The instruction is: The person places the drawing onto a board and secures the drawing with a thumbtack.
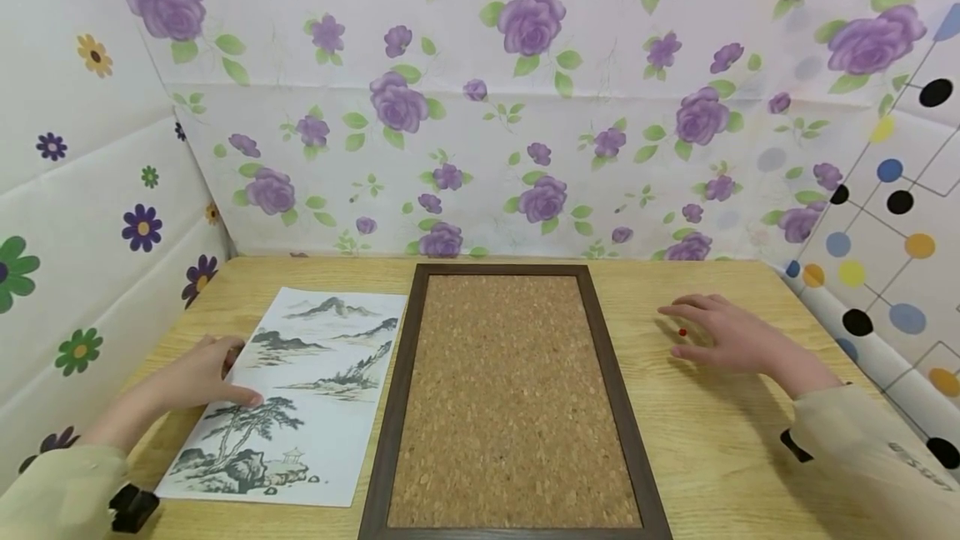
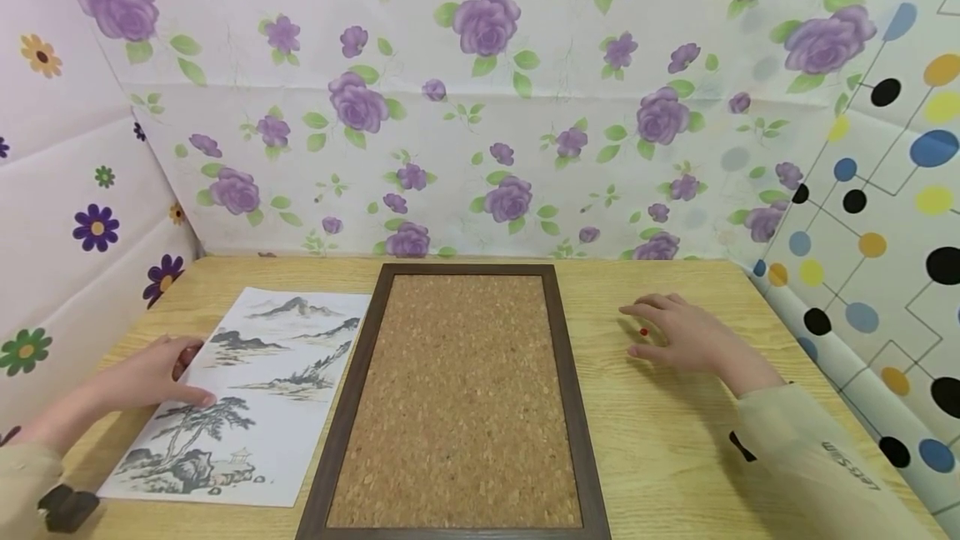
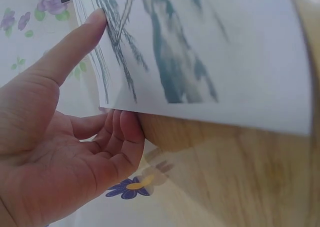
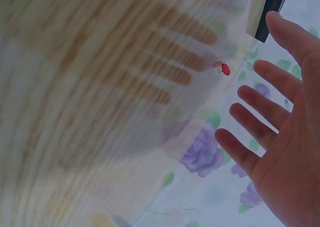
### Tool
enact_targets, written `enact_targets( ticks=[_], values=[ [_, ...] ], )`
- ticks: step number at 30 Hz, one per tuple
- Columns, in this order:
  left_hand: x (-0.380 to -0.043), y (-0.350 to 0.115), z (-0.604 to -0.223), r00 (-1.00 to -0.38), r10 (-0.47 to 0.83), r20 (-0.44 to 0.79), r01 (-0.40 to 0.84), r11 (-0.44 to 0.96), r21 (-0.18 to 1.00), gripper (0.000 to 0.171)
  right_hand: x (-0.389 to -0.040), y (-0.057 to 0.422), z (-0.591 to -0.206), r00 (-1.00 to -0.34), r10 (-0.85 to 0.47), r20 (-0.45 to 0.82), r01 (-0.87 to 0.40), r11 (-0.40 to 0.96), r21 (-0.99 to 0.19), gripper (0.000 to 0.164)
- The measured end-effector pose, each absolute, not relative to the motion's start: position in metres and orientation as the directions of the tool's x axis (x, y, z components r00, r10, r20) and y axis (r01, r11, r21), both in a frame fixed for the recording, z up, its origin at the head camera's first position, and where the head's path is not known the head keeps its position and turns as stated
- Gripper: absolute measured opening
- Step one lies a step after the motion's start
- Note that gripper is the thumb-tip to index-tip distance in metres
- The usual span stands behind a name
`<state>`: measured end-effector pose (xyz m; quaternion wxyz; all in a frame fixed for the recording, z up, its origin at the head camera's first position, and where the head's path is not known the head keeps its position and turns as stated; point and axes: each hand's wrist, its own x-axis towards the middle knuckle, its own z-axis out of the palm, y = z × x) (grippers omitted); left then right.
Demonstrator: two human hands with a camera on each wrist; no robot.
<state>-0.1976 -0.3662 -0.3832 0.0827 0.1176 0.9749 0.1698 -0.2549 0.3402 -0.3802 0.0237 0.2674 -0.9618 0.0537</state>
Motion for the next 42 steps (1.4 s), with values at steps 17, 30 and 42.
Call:
enact_targets(
  ticks=[17, 30, 42],
  values=[
    [-0.198, -0.372, -0.386, -0.960, 0.243, -0.136, 0.172, 0.903, 0.393, 0.093, -0.264, 0.354, -0.393, -0.873, -0.484, 0.064, -0.488, 0.857, -0.167, 0.040],
    [-0.195, -0.375, -0.384, -0.961, 0.243, -0.132, 0.167, 0.890, 0.423, 0.084, -0.268, 0.357, -0.391, -0.890, -0.452, 0.060, -0.454, 0.866, -0.210, 0.025],
    [-0.192, -0.381, -0.384, -0.962, 0.241, -0.132, 0.155, 0.873, 0.463, 0.065, -0.272, 0.358, -0.393, -0.888, -0.456, 0.062, -0.458, 0.863, -0.215, 0.022]
  ],
)
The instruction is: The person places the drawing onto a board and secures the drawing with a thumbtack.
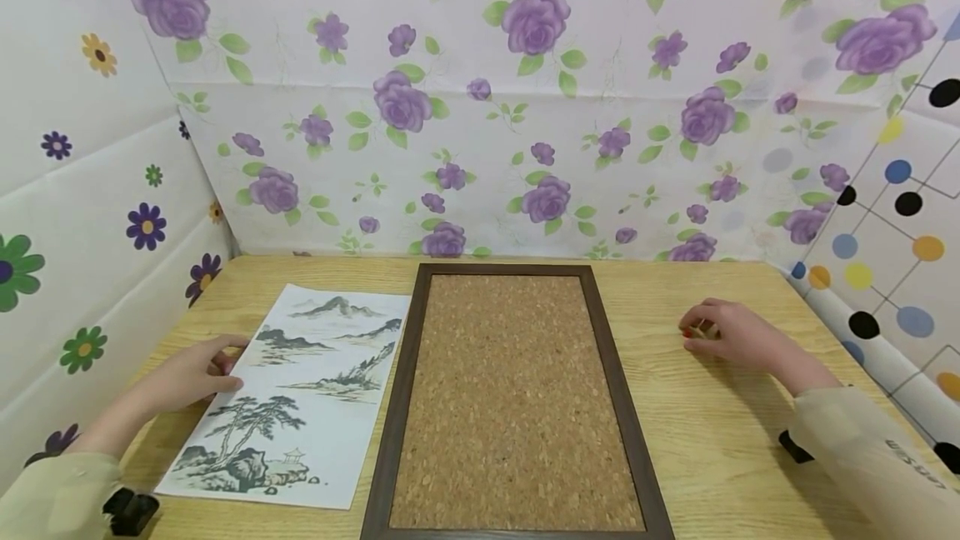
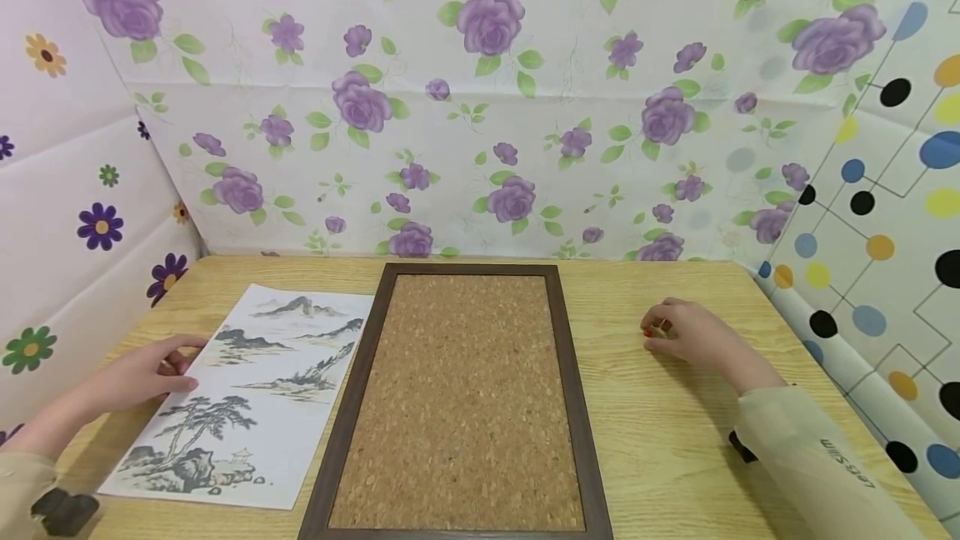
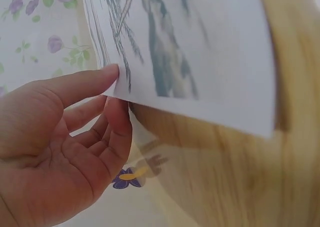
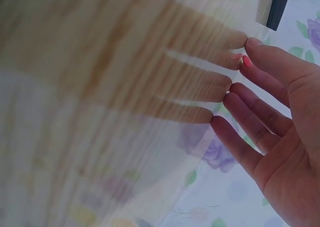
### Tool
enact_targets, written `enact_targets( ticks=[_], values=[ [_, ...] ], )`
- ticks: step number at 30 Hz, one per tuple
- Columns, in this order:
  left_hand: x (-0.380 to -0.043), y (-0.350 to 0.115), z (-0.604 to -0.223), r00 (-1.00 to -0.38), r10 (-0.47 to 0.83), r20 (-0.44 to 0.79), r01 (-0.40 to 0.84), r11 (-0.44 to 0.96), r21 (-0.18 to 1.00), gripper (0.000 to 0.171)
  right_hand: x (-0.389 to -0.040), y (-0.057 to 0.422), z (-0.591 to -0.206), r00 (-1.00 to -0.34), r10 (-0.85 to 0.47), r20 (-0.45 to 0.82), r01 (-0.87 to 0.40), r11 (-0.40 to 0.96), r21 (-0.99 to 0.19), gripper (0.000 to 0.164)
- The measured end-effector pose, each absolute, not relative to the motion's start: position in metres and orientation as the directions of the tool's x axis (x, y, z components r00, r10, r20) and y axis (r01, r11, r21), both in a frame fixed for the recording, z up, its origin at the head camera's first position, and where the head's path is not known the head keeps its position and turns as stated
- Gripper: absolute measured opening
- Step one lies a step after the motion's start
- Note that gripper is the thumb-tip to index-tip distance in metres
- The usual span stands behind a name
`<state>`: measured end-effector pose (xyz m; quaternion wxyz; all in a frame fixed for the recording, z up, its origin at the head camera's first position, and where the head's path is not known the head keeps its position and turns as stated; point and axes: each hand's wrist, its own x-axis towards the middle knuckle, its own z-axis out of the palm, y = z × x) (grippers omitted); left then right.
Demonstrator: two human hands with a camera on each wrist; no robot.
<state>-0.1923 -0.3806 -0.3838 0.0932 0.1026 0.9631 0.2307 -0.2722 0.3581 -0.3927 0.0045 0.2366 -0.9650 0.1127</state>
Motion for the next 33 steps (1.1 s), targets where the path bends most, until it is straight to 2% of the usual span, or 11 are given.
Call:
enact_targets(
  ticks=[33],
  values=[
    [-0.1867, -0.3801, -0.3782, -0.957, 0.217, -0.194, 0.075, 0.829, 0.555, 0.055, -0.2726, 0.3545, -0.3915, -0.891, -0.449, 0.066, -0.453, 0.868, -0.204, 0.009]
  ],
)
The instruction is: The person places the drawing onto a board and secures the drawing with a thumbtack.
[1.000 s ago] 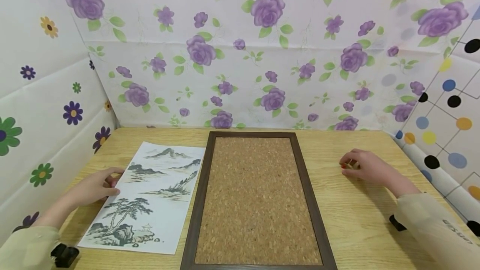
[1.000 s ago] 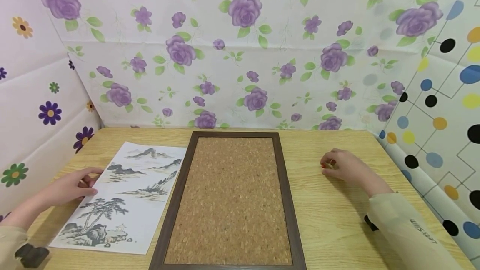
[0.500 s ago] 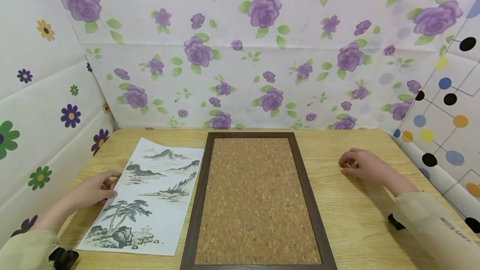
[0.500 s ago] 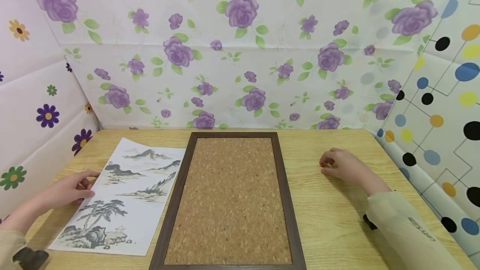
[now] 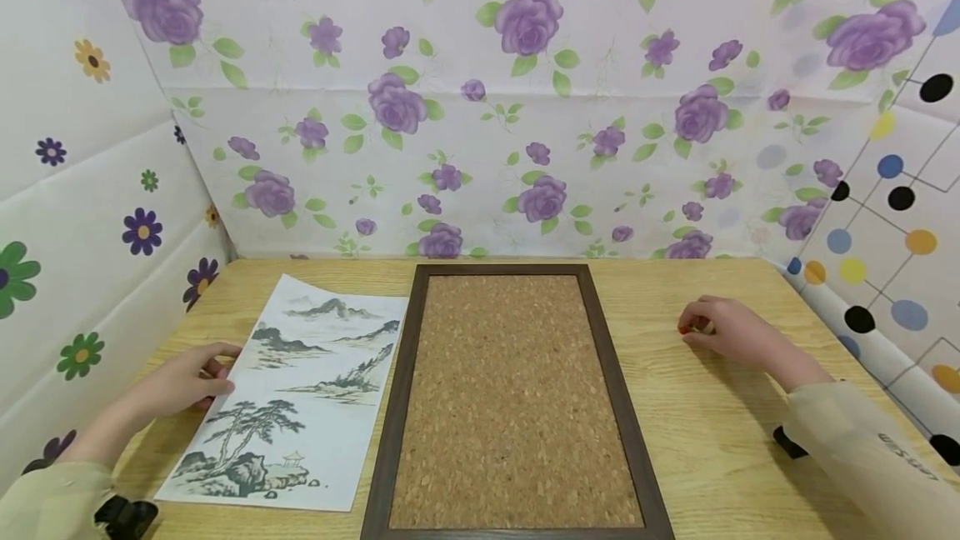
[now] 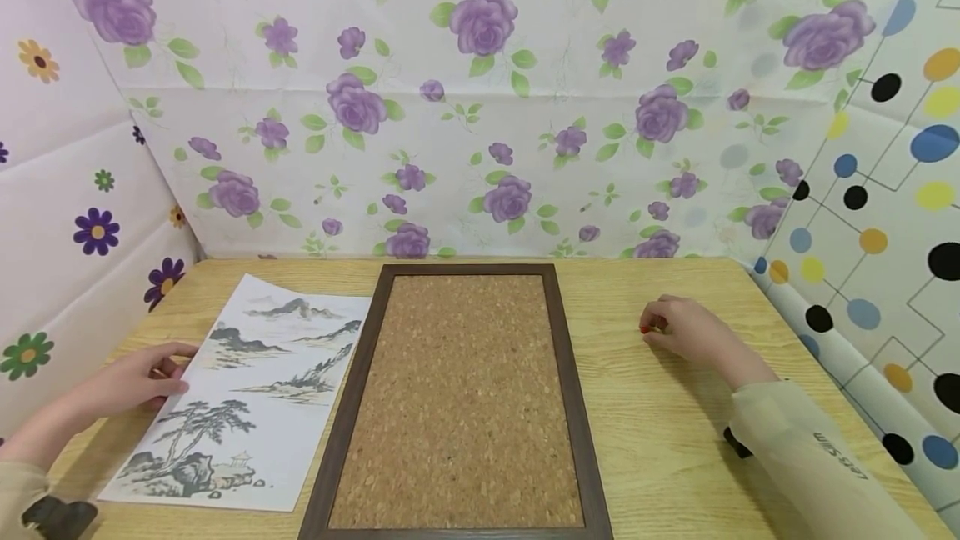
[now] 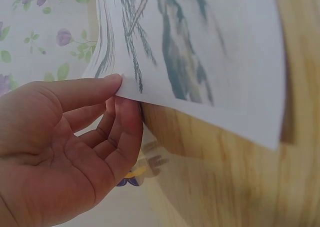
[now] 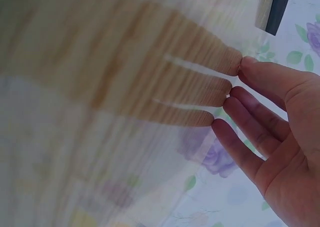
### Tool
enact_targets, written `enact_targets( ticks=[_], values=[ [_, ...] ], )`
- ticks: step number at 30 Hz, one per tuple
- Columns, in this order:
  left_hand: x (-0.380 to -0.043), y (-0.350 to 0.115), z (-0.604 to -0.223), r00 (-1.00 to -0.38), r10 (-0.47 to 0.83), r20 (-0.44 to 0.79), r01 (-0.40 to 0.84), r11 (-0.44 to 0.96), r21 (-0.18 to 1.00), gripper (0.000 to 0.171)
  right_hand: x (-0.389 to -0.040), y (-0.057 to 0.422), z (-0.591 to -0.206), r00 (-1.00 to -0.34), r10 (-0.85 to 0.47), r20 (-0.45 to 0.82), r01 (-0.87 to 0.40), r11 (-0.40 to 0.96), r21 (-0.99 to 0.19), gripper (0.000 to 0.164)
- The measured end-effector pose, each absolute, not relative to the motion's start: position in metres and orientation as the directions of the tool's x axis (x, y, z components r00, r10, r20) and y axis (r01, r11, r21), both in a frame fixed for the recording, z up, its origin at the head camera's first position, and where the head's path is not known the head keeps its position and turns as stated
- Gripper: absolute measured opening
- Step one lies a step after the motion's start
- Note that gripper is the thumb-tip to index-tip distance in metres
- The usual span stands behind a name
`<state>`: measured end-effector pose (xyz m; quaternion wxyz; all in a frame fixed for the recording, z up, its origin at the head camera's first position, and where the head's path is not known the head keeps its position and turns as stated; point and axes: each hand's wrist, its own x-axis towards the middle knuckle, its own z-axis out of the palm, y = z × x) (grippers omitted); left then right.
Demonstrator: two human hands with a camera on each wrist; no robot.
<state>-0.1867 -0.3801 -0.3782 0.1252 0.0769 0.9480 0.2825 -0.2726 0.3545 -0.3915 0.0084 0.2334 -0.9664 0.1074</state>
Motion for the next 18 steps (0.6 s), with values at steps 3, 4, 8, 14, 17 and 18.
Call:
enact_targets(
  ticks=[3, 4, 8, 14, 17, 18],
  values=[
    [-0.1860, -0.3814, -0.3790, -0.960, 0.203, -0.195, 0.060, 0.825, 0.562, 0.055, -0.2728, 0.3536, -0.3912, -0.893, -0.447, 0.061, -0.449, 0.871, -0.199, 0.008],
    [-0.1861, -0.3818, -0.3793, -0.961, 0.198, -0.195, 0.054, 0.823, 0.566, 0.055, -0.2730, 0.3534, -0.3910, -0.893, -0.446, 0.060, -0.449, 0.872, -0.197, 0.008],
    [-0.1861, -0.3830, -0.3810, -0.963, 0.184, -0.196, 0.038, 0.816, 0.577, 0.054, -0.2738, 0.3522, -0.3905, -0.892, -0.446, 0.070, -0.452, 0.875, -0.177, 0.005],
    [-0.1855, -0.3839, -0.3817, -0.963, 0.186, -0.193, 0.036, 0.803, 0.594, 0.055, -0.2774, 0.3511, -0.3912, -0.889, -0.451, 0.083, -0.459, 0.874, -0.160, 0.004],
    [-0.1850, -0.3838, -0.3814, -0.961, 0.191, -0.197, 0.034, 0.795, 0.606, 0.055, -0.2782, 0.3514, -0.3925, -0.890, -0.449, 0.081, -0.456, 0.876, -0.156, 0.004],
    [-0.1847, -0.3839, -0.3814, -0.961, 0.193, -0.198, 0.035, 0.794, 0.607, 0.054, -0.2781, 0.3513, -0.3928, -0.890, -0.449, 0.080, -0.456, 0.876, -0.156, 0.004]
  ],
)
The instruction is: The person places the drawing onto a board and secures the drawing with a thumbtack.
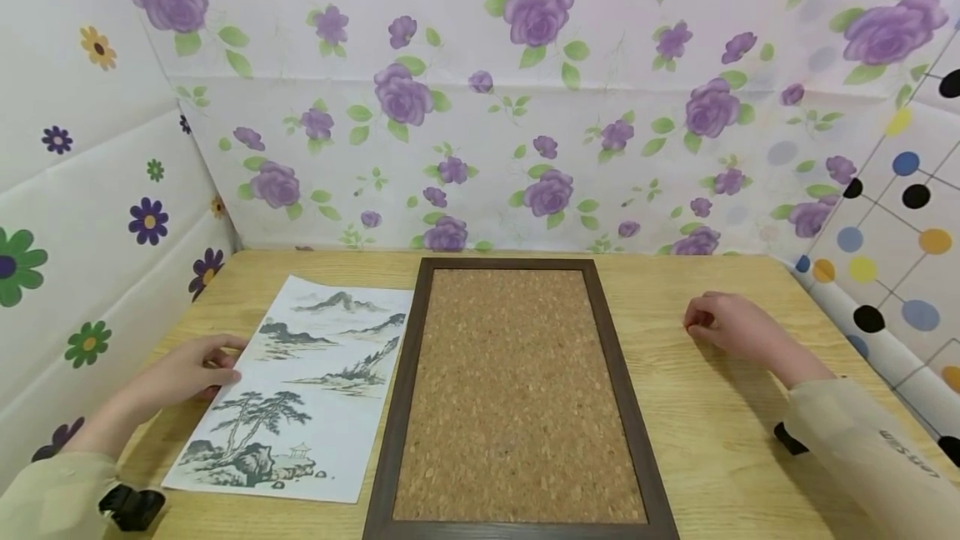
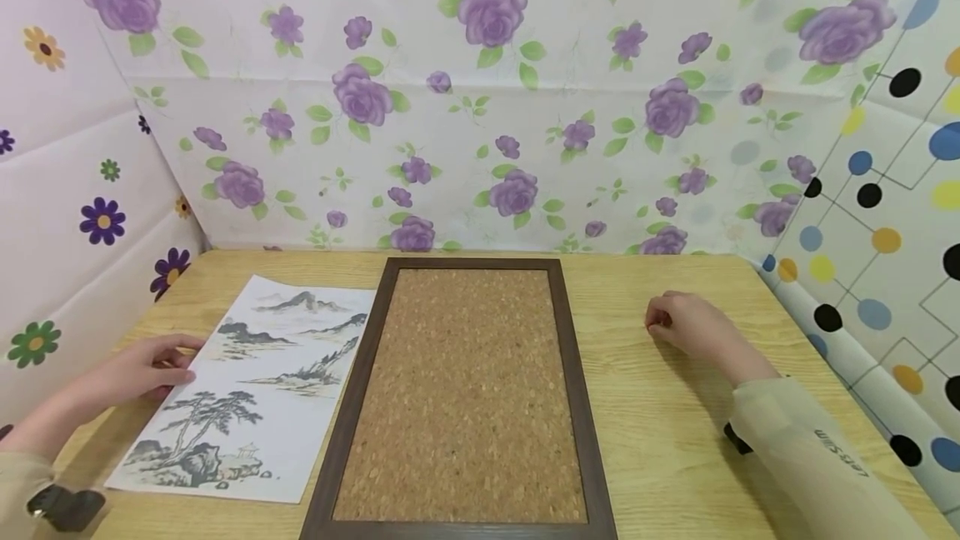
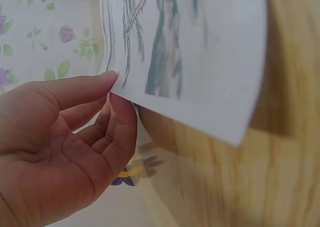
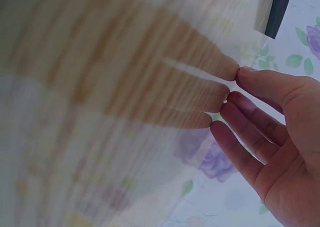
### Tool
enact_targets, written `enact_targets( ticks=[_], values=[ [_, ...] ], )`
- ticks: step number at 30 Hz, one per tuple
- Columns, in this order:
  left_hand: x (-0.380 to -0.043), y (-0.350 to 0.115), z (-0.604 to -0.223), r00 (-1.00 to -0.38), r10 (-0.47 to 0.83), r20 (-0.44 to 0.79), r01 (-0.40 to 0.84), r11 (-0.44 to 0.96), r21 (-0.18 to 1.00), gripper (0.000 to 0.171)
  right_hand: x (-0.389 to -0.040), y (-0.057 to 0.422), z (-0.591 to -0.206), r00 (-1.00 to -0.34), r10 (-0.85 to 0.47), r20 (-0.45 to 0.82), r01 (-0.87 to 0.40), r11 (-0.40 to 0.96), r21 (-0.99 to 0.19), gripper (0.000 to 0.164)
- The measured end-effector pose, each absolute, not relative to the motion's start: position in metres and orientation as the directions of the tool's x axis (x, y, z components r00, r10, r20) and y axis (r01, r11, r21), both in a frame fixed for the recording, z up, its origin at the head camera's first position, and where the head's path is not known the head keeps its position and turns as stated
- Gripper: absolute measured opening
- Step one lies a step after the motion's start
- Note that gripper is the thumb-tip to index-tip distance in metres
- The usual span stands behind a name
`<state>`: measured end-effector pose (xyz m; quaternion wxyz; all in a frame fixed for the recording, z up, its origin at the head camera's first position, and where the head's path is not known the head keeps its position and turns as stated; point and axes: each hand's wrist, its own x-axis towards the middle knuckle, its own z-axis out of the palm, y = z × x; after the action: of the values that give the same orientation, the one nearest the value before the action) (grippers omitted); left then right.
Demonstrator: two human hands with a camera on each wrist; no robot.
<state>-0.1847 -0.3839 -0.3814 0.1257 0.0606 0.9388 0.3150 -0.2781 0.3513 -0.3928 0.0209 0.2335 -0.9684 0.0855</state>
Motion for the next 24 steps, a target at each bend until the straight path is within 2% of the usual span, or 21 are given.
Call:
enact_targets(
  ticks=[14, 24],
  values=[
    [-0.184, -0.391, -0.373, -0.972, 0.189, -0.137, 0.054, 0.753, 0.656, 0.054, -0.276, 0.347, -0.390, -0.884, -0.458, 0.096, -0.467, 0.873, -0.140, 0.009],
    [-0.186, -0.397, -0.354, -0.983, 0.154, -0.097, 0.050, 0.743, 0.668, 0.062, -0.275, 0.347, -0.387, -0.886, -0.458, 0.078, -0.464, 0.879, -0.109, 0.009]
  ],
)
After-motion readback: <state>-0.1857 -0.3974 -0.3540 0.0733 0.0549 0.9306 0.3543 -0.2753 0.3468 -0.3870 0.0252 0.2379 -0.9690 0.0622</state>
